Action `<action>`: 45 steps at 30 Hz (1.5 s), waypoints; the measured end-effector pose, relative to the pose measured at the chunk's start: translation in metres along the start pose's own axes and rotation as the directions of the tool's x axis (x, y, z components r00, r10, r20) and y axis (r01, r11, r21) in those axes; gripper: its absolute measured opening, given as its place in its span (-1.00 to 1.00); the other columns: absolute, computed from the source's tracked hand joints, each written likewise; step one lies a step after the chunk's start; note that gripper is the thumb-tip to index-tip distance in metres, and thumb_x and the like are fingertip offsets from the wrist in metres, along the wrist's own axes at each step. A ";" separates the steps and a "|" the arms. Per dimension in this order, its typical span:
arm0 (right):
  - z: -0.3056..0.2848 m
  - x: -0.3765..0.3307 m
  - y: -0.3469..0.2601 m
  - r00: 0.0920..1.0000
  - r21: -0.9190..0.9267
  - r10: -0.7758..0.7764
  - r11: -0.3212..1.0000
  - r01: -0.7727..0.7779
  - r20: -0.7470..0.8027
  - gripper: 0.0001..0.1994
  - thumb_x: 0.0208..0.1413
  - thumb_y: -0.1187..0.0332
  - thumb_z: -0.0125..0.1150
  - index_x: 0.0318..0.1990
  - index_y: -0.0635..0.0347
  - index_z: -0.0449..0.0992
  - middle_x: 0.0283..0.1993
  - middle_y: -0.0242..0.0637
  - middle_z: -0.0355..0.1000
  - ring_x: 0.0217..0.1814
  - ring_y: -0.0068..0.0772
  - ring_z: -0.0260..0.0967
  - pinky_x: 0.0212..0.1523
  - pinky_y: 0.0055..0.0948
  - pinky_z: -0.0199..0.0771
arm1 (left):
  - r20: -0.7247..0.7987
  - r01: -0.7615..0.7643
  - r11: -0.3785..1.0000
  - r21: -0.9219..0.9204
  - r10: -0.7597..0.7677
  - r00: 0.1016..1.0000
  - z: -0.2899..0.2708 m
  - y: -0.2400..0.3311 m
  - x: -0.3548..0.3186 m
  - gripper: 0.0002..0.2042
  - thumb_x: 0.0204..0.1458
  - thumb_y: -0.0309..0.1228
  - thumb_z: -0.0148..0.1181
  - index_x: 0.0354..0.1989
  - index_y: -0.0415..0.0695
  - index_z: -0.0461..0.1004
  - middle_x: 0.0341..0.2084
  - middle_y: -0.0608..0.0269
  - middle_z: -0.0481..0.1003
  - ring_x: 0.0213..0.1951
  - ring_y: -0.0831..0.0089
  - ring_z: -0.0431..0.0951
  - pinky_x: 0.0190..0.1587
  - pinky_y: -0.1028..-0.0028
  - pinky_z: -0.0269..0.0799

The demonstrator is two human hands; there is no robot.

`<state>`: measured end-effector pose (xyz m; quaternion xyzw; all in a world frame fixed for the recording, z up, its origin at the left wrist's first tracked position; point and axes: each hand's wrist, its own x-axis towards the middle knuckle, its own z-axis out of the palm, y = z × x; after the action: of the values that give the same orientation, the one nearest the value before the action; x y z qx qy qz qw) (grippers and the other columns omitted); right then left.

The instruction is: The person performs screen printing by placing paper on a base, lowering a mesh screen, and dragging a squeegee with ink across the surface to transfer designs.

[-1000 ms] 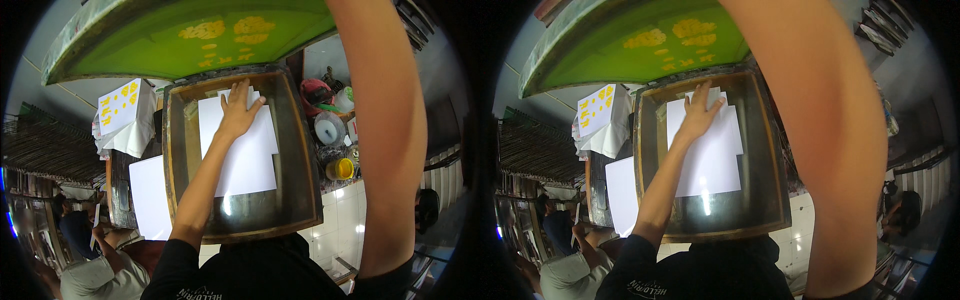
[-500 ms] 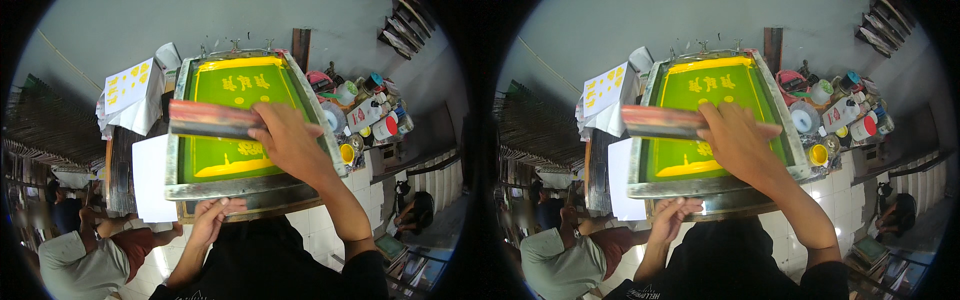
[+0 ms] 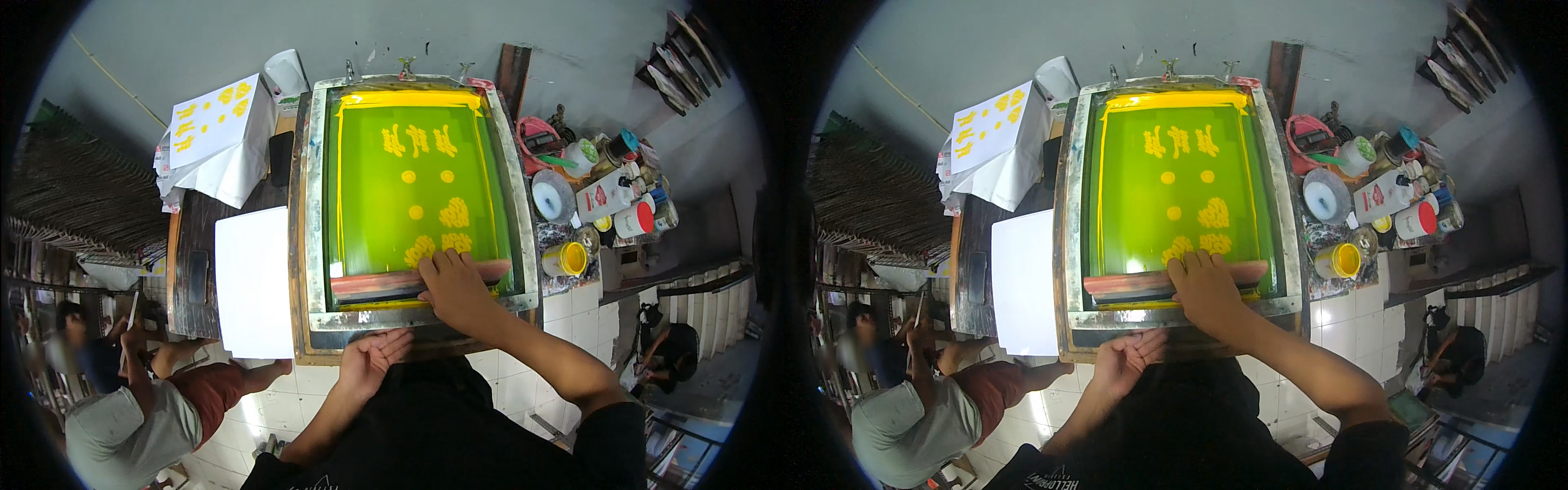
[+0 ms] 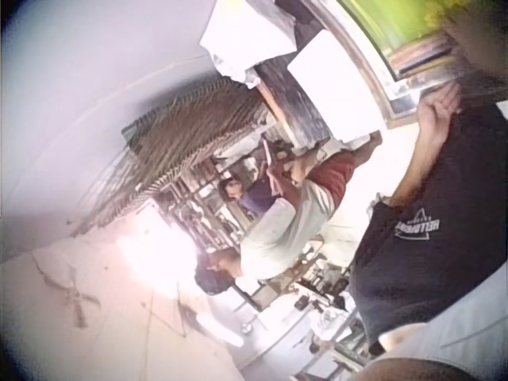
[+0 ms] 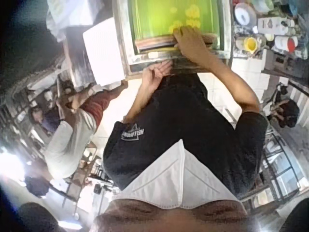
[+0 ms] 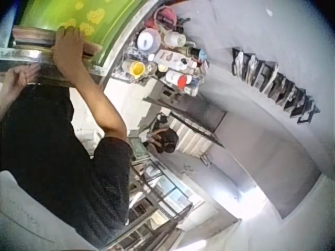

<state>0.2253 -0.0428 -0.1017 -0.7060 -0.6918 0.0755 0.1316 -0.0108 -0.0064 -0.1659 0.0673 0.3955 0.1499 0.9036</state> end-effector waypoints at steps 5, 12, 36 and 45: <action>0.005 0.031 0.026 0.989 -0.182 -0.036 0.983 0.009 -0.142 -0.65 -0.02 0.27 0.39 -0.13 0.15 0.41 -0.22 -0.15 0.39 -0.15 -0.13 0.35 -0.11 -0.15 0.25 | -0.012 0.027 0.998 0.050 -0.027 1.000 -0.010 -0.002 0.004 -0.53 0.18 -0.43 -0.10 0.18 -0.55 0.34 0.15 -0.28 0.50 0.18 0.00 0.54 0.35 0.08 0.36; -0.003 0.125 0.091 0.960 -0.239 -0.076 0.971 0.010 -0.270 -0.67 -0.04 0.30 0.42 -0.16 0.14 0.42 -0.21 -0.16 0.39 -0.14 -0.13 0.36 -0.11 -0.15 0.25 | -0.029 0.043 0.998 -0.050 -0.044 0.999 -0.019 -0.005 0.004 -0.69 0.10 -0.45 0.04 -0.12 -0.48 0.52 -0.09 -0.27 0.59 -0.07 -0.05 0.62 0.20 0.05 0.45; -0.053 0.303 0.212 0.993 -0.131 0.107 0.985 -0.113 -0.053 -0.58 0.25 0.18 0.26 0.10 0.29 0.39 0.11 0.04 0.49 0.23 0.07 0.40 0.25 0.05 0.23 | 0.030 -0.131 0.989 -0.072 0.133 0.991 -0.023 -0.024 0.001 -0.59 0.17 -0.39 -0.11 -0.20 -0.55 0.59 -0.18 -0.29 0.64 -0.17 0.03 0.68 0.12 0.18 0.53; -0.035 0.225 0.157 0.991 -0.132 0.109 0.984 -0.118 -0.078 -0.63 0.19 0.19 0.30 0.00 0.26 0.43 0.00 0.00 0.52 0.13 0.07 0.44 0.15 0.03 0.30 | 0.100 -0.148 0.984 -0.098 0.157 0.983 -0.027 -0.021 0.007 -0.70 0.17 -0.40 -0.04 -0.28 -0.37 0.60 -0.23 -0.18 0.65 -0.18 0.05 0.68 0.06 0.16 0.56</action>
<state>0.3930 0.1777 -0.0973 -0.7539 -0.6489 0.0105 0.1028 -0.0217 -0.0239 -0.1942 0.0646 0.3331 0.2326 0.9115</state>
